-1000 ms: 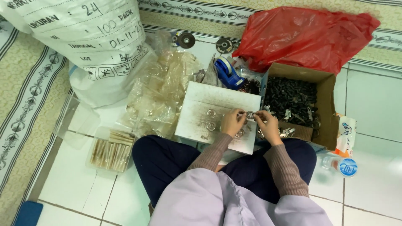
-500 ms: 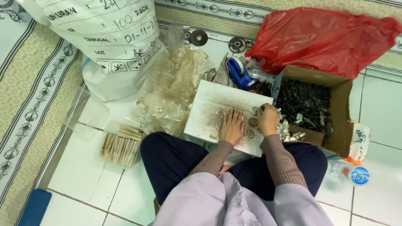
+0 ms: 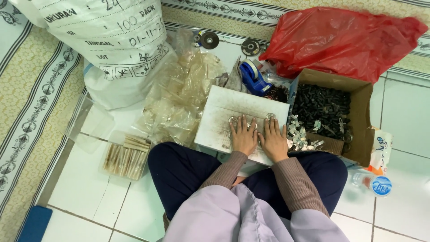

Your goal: The person sits on the floor and assembles small metal hardware components. They pick up circular metal pieces and attach them to other parts, placing the finished assemblies onto a white board. The person handles the items one at a time, organizing them in rows.

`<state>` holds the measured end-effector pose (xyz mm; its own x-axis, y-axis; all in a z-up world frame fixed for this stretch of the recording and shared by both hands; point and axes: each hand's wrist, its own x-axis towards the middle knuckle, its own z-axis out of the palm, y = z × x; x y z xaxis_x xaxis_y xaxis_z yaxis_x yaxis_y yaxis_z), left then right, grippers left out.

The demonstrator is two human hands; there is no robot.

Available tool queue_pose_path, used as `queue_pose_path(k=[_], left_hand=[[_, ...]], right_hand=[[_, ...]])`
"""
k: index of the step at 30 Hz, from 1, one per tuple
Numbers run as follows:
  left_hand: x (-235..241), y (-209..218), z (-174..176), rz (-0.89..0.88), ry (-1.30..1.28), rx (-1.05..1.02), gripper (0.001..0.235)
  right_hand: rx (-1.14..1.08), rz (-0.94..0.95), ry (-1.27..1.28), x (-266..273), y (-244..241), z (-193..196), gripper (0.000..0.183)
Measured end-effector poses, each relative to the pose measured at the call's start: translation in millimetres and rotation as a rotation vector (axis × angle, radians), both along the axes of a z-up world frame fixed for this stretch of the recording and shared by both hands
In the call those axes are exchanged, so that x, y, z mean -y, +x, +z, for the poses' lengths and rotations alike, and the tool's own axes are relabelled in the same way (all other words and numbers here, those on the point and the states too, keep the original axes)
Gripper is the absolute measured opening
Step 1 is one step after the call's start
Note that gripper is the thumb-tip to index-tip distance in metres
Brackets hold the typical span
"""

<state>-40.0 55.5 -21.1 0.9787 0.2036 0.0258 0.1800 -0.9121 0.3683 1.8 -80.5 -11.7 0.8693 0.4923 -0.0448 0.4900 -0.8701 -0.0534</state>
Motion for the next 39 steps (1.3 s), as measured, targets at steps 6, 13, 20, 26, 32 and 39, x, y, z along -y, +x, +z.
queue_pose_path(k=[6, 13, 20, 26, 32, 39], left_hand=[[-1.0, -0.7, -11.8, 0.009, 0.048, 0.123, 0.048], [9.8, -3.0, -27.7, 0.022, -0.038, 0.633, 0.027], [129.4, 62.6, -23.4, -0.29, -0.574, 0.293, 0.035], [190.6, 116.9, -140.7, -0.493, -0.263, -0.309, 0.013], [195.9, 119.3, -138.9, -0.436, 0.009, -0.462, 0.017], [186.6, 108.6, -103.0, -0.489, 0.053, -0.404, 0.019]], right_hand=[[0.092, 0.02, 0.303, 6.0, 1.3, -2.5, 0.054], [0.055, -0.123, 0.981, 68.9, 24.7, 21.2, 0.031], [-0.364, -0.463, 0.457, 192.8, 87.7, -49.0, 0.046], [-0.613, -0.64, 0.07, 173.3, 79.6, -7.1, 0.073], [-0.707, -0.577, -0.047, 166.6, 93.7, -32.2, 0.078], [-0.765, -0.536, -0.036, 148.5, 92.6, -27.2, 0.073]])
